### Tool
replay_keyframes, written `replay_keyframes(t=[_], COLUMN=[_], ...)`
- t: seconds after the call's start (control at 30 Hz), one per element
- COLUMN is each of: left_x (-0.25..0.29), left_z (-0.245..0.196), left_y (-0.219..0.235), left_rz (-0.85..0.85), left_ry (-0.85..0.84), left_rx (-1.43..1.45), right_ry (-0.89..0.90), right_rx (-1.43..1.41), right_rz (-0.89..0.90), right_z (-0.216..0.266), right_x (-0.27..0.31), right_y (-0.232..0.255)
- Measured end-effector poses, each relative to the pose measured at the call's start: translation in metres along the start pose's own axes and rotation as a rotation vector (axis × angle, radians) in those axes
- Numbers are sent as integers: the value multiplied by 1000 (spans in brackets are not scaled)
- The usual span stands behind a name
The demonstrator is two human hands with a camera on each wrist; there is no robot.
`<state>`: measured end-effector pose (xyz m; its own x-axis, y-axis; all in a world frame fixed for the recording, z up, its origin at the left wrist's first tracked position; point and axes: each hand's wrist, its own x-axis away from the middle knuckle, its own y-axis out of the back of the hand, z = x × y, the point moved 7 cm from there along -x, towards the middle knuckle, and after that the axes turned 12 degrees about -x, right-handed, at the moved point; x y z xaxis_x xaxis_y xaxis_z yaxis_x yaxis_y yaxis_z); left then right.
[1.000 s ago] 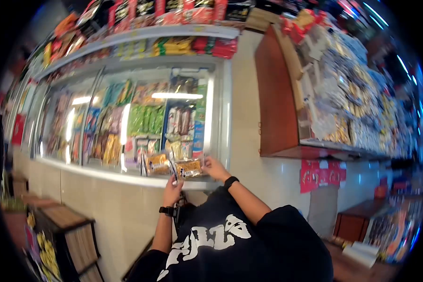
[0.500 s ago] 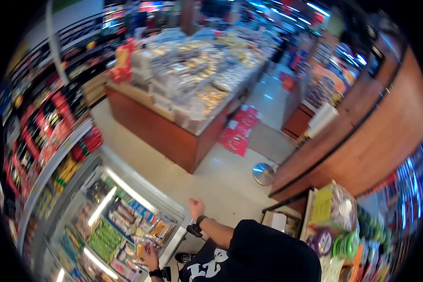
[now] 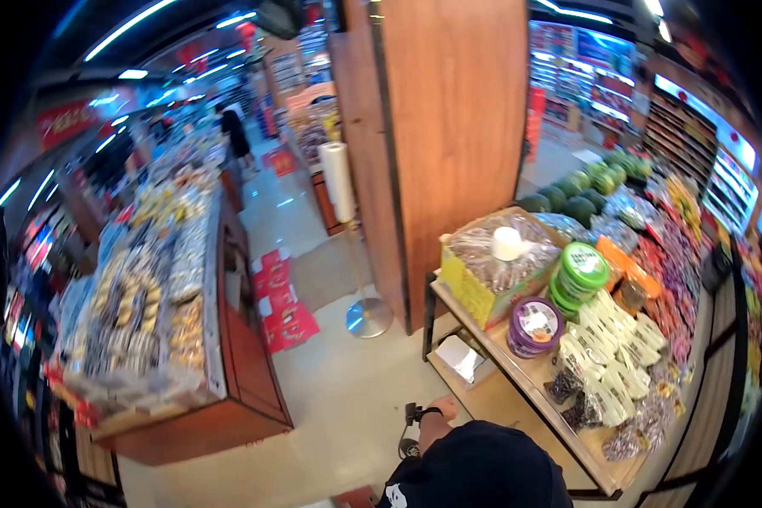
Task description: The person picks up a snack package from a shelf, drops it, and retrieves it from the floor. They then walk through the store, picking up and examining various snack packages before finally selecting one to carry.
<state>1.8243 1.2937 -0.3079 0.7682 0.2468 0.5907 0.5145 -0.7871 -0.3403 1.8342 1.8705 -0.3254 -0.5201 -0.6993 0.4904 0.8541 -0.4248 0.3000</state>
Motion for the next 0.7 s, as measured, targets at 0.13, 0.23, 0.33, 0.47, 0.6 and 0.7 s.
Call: replay_keyframes(t=[0.13,0.23,0.33,0.47,0.6,0.7], left_x=[-31,-55,-73,-86,-95,-106], left_z=[-24,-24,-9,4,-4,-20], left_y=[-136,-231,-310,-369,-373,-353], left_rz=[116,211,291,334,270,183], left_ry=[35,61,97,124,125,101], left_rx=[-264,-365,-428,-474,-438,-383], right_ry=[-54,-119,-160,-190,-150,-120], right_rx=[79,45,7,-40,-78,-114], right_rz=[-214,-307,-364,-392,-360,-304], right_z=[27,35,36,37,49,50], right_x=[-62,-104,-141,-169,-181,-190], right_y=[17,24,26,15,-2,-22])
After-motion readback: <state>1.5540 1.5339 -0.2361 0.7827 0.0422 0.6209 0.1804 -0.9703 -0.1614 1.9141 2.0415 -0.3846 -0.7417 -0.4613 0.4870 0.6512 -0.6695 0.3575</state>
